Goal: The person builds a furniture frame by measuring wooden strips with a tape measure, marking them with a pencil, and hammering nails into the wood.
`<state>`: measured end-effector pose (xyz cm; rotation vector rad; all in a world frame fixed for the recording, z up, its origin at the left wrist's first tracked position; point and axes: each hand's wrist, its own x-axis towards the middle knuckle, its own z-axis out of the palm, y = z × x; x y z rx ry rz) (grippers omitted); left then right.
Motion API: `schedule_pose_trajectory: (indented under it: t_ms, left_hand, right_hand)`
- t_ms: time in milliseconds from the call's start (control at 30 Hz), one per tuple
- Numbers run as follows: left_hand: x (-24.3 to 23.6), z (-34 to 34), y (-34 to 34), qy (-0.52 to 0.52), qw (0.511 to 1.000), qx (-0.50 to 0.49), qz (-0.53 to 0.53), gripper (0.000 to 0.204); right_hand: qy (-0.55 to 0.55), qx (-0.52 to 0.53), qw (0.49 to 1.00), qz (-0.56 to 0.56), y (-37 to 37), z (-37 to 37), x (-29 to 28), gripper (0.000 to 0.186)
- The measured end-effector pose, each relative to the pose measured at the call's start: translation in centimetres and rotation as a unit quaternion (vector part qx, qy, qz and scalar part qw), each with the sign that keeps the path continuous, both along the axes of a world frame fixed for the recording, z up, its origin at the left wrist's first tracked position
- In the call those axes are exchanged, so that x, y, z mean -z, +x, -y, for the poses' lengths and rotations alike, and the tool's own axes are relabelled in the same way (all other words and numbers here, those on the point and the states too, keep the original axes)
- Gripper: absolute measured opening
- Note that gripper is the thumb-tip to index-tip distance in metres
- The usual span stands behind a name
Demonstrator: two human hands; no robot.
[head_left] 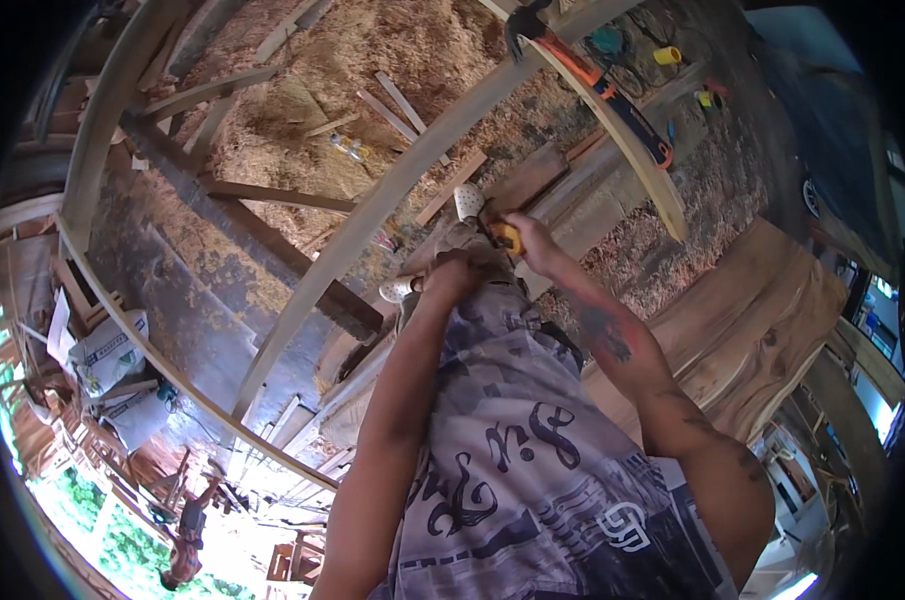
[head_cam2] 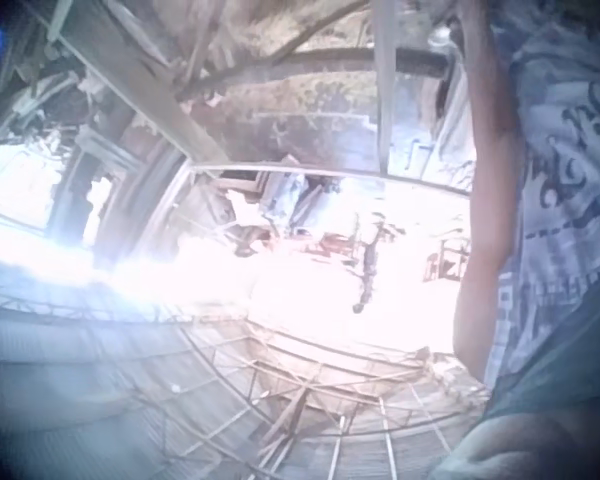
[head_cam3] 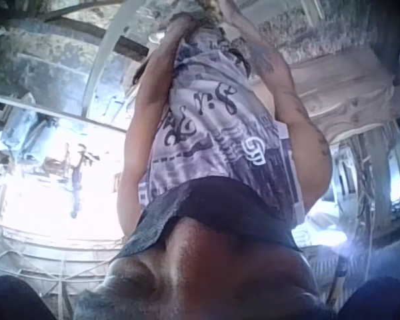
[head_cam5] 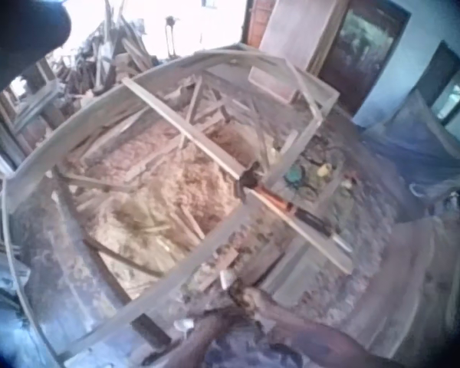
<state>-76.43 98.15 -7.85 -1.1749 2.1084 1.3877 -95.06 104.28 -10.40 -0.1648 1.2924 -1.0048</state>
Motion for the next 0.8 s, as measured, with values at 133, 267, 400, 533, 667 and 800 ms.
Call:
schedule_pose_trajectory:
  t_ms: [133,267,400,533,667,800]
  left_hand:
    - [1.1,0.0,-1.7,0.014,0.998,0.034,0.059,0.042]
    - [0.1,2.0,-3.0,0.067,0.996,0.014,0.063,0.037]
    - [2.1,0.1,-2.2,0.02,0.981,-0.124,-0.145,0.031]
    - [0.3,1.6,-4.2,0.073,0.99,0.049,-0.114,0.03]
    - [-0.4,3.9,-5.8,0.063,0.98,0.128,-0.136,0.028]
    - [-4.5,4.7,-7.7,-0.052,0.983,0.177,0.018,0.022]
  right_hand:
    - [0.038,-0.131,0.986,-0.1,1.2,-0.2,1.7,0.029]
    - [-0.163,-0.272,0.904,-0.286,-0.2,-2.1,4.8,0.03]
    - [-0.073,-0.12,0.976,-0.166,-0.8,-0.2,1.3,0.03]
    - [-0.038,-0.121,0.986,-0.109,-3.8,-0.1,0.4,0.032]
    - [-0.036,-0.139,0.984,-0.103,-4.6,-0.4,0.3,0.034]
    - [-0.012,-0.075,0.997,0.017,-4.0,0.1,-0.8,0.04]
